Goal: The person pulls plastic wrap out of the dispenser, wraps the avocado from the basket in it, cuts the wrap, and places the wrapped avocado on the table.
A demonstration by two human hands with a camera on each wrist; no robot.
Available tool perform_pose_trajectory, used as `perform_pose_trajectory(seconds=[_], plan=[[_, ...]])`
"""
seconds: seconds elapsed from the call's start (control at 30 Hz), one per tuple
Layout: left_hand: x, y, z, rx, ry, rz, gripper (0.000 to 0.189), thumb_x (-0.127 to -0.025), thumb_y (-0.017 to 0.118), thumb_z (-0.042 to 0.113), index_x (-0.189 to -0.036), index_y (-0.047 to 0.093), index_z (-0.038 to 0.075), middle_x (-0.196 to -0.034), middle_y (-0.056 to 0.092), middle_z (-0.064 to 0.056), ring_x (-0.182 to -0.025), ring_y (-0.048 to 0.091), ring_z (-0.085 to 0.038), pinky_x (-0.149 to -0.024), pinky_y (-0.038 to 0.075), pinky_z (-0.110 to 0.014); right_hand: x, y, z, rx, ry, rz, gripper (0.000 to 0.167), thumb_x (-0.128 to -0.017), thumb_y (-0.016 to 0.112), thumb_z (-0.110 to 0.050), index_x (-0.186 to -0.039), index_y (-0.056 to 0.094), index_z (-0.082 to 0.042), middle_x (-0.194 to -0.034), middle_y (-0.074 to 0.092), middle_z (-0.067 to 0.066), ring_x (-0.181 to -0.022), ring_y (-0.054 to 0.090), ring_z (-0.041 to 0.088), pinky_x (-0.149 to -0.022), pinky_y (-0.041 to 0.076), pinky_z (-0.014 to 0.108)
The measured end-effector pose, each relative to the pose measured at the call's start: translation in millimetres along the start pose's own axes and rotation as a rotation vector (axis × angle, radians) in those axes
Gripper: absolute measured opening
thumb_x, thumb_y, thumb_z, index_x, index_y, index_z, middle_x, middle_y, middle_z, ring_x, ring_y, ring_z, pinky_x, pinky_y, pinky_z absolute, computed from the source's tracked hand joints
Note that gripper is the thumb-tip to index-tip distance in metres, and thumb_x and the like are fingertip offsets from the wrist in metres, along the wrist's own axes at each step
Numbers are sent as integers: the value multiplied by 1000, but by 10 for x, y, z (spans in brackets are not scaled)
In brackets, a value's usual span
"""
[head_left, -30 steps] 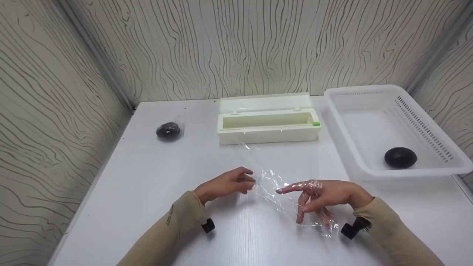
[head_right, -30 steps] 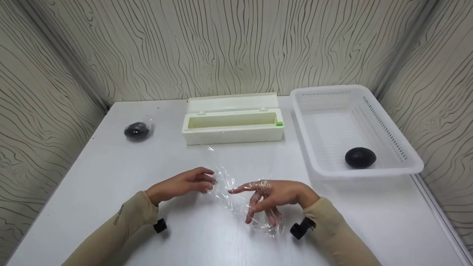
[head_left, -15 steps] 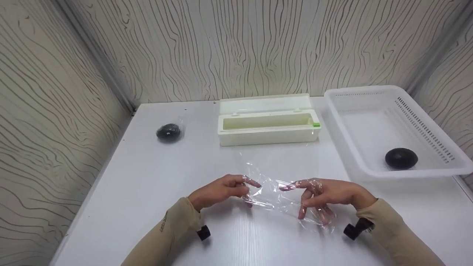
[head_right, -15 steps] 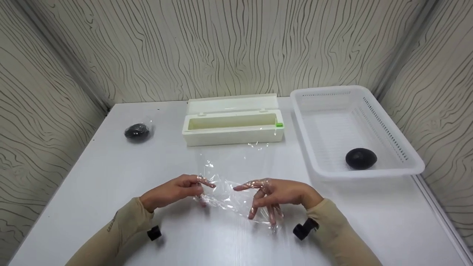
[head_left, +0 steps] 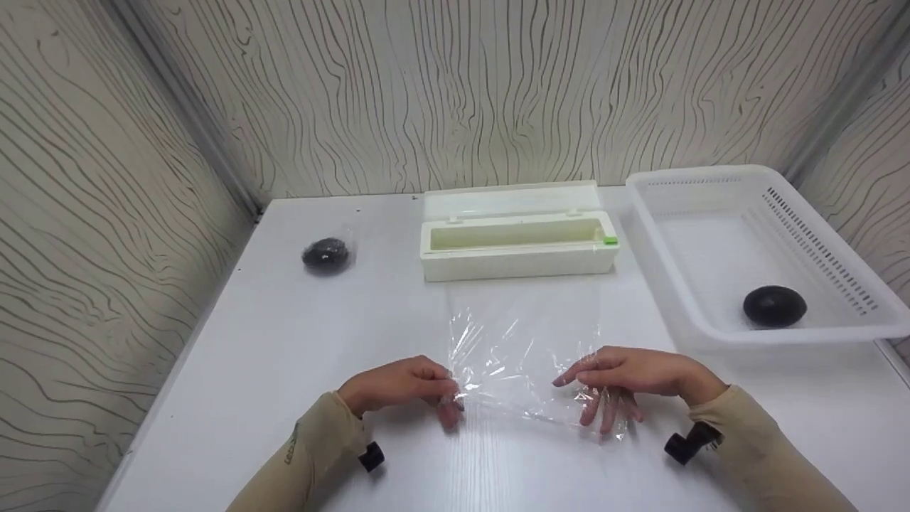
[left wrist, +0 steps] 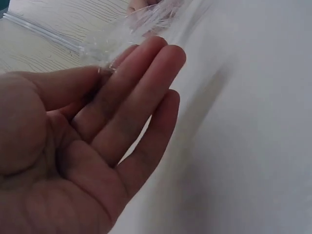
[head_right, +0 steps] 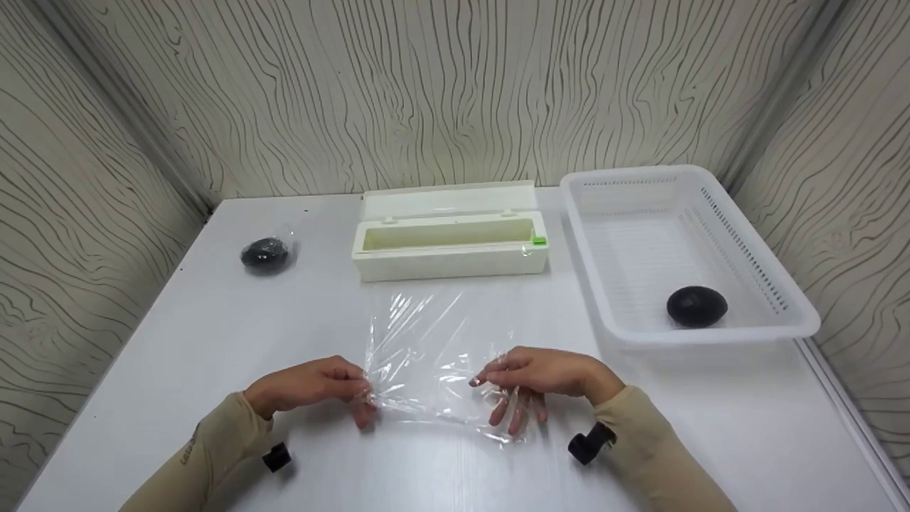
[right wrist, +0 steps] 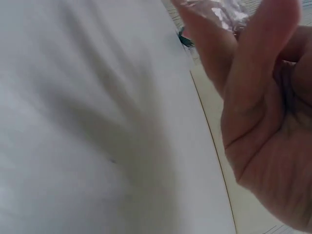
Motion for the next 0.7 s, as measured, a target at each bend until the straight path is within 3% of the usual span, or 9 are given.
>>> perform_pose_trajectory(seconds=[0.07,0.17,0.23,0.4,0.53,0.63,0.7], plan=[[-8,14,2,-9,-26,-14,33,-109,53,21,-108,71,-6,-102,77,-25,-91,79,-26,-101,57,-35,16,-4,19,14,39,21,38,-112,46,-20,-141,59,0,-108,76,25,-86,79,22,-45,52,19],[-21,19,-1,-27,-68,-18,33,-110,52,21,-110,71,-6,-102,76,-29,-87,78,-36,-101,57,-35,41,-39,30,52,62,83,35,-109,52,-19,-136,63,0,-108,76,24,-86,78,20,-51,55,19],[-24,11,7,-42,-96,-19,32,-110,52,21,-114,71,-4,-103,76,-28,-87,76,-45,-102,56,-34,46,-92,30,73,72,169,37,-109,55,-22,-137,63,0,-106,77,23,-82,77,20,-53,57,22],[-17,-76,78,-51,-161,-7,33,-108,51,25,-130,66,5,-109,76,-22,-87,76,-45,-110,50,-35,3,-267,20,72,104,432,43,-108,55,-34,-128,66,3,-91,78,17,-66,74,19,-55,60,29],[-69,-166,88,-58,-169,116,38,-108,50,35,-132,64,8,-106,74,-16,-74,78,-32,-102,53,-35,-29,-327,47,83,129,543,37,-105,61,-31,-109,71,5,-75,74,8,-56,66,12,-51,55,24],[-139,-177,78,-96,-144,222,34,-107,56,36,-120,69,7,-98,72,-9,-65,74,-21,-88,59,-34,-30,-325,69,98,135,546,29,-101,67,-22,-101,72,7,-70,70,2,-55,64,10,-50,52,21],[-180,-163,78,-100,-123,256,27,-106,60,28,-111,72,3,-94,71,-7,-62,72,-19,-81,62,-34,-16,-312,75,104,133,536,26,-99,68,-18,-98,72,7,-69,69,1,-56,65,10,-51,52,21]])
Point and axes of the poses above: each hand's wrist, its own x-axis away from the middle knuckle, its own y-axis out of the palm, z = x × y, the point moved 2 cm from there along -x, towards the middle knuckle
